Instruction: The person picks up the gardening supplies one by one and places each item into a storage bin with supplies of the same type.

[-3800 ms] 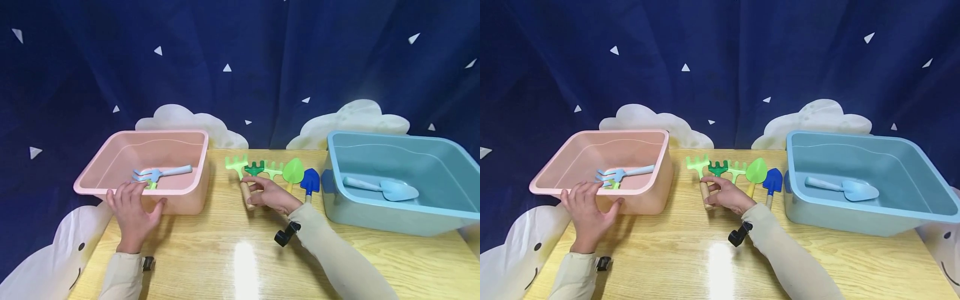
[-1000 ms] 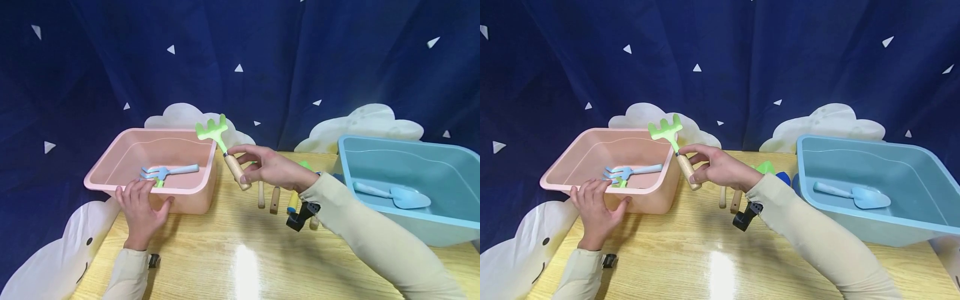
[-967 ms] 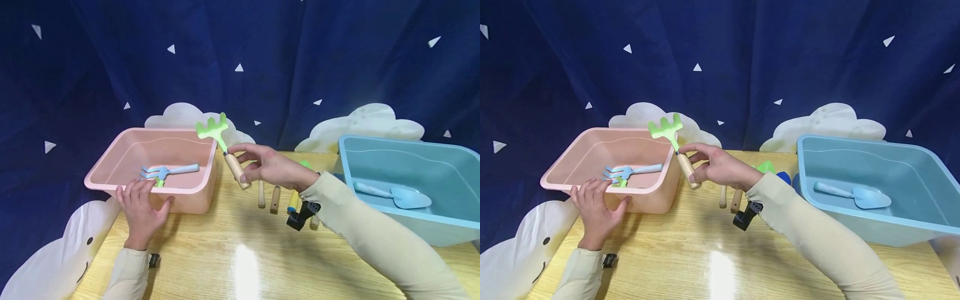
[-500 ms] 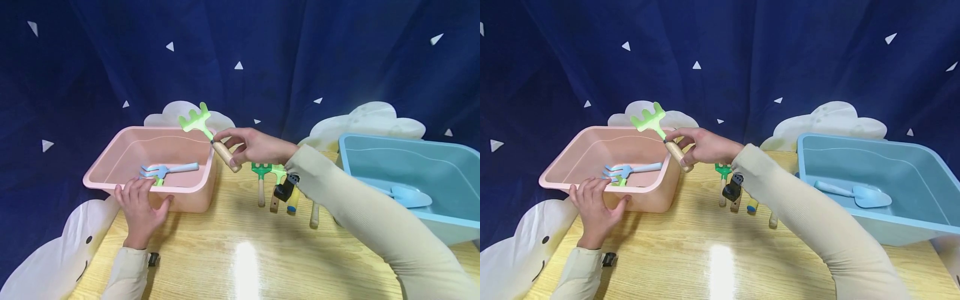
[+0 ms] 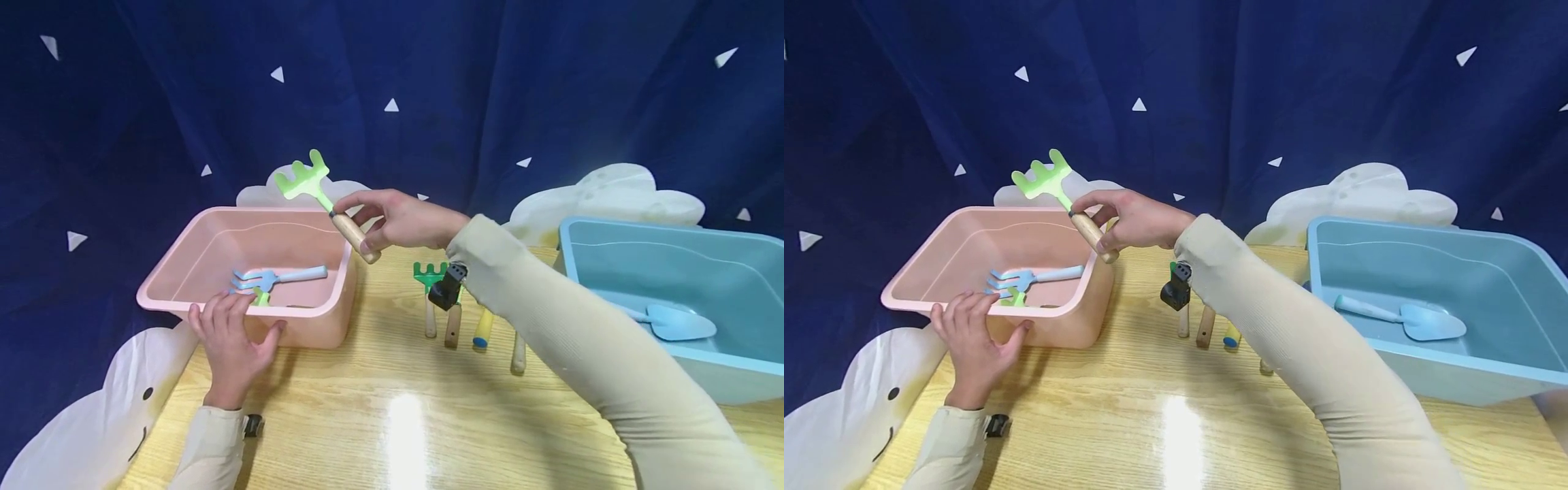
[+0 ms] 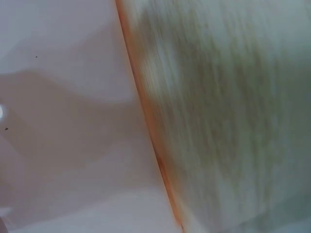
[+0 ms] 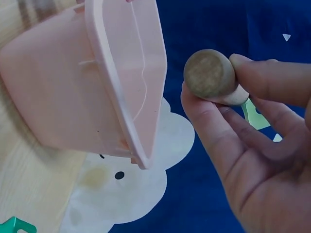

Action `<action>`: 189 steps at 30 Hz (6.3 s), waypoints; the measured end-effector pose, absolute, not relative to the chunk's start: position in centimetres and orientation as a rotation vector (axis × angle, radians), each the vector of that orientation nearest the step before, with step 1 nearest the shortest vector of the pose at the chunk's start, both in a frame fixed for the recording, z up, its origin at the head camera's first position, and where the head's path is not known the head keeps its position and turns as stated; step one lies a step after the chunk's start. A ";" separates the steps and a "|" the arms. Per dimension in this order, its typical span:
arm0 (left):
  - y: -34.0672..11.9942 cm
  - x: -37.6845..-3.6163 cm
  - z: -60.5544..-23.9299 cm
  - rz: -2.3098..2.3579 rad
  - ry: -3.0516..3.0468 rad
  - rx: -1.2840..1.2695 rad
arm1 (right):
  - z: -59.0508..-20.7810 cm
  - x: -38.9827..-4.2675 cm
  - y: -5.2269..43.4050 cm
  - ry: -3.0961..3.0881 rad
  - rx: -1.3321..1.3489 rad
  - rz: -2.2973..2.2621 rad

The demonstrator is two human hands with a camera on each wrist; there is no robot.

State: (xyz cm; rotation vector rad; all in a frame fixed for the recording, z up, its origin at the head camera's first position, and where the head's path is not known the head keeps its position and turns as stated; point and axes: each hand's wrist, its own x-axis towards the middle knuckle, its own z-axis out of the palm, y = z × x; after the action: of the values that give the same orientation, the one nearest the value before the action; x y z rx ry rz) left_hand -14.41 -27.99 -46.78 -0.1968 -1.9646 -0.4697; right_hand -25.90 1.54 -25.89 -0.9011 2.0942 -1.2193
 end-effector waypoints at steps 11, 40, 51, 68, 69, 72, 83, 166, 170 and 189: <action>-28.8 -14.0 -46.6 -0.456 -1.924 -0.184 | -27.1 -27.6 -3.7 1.972 -0.809 -1.303; -28.8 -14.2 -46.7 -0.453 -1.923 -0.175 | -28.0 -28.5 -7.6 1.986 -0.762 -1.131; -28.3 -14.4 -46.9 -0.449 -1.915 -0.180 | -28.6 -28.5 -8.0 2.001 -0.790 -1.094; -28.2 -14.0 -47.0 -0.446 -1.899 -0.179 | -29.2 -28.2 -9.0 2.019 -0.814 -1.121; -28.3 -13.9 -47.0 -0.443 -1.902 -0.178 | -29.3 -28.4 -9.0 2.052 -0.829 -1.137; -28.2 -13.8 -46.8 -0.440 -1.909 -0.179 | -29.4 -28.5 -8.7 2.155 -0.887 -1.175; -28.2 -13.7 -46.8 -0.457 -1.953 -0.180 | -29.5 -27.4 -4.0 2.484 -0.979 -1.170; -29.2 -13.3 -46.8 -0.420 -1.926 -0.146 | -43.4 -24.9 8.7 2.441 -0.545 -1.073; -29.3 -13.4 -46.8 -0.407 -1.918 -0.152 | -43.8 -24.9 8.4 2.440 -0.512 -1.062; -29.1 -13.4 -46.9 -0.432 -1.920 -0.148 | -47.1 -24.8 4.8 2.766 -0.279 -0.825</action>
State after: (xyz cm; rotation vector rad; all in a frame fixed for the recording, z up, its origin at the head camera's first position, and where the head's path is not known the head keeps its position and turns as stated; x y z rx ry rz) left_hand -13.36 -29.13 -46.87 -0.1482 -1.9200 -0.4321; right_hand -24.82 4.77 -47.10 -0.2792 2.7664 -0.8245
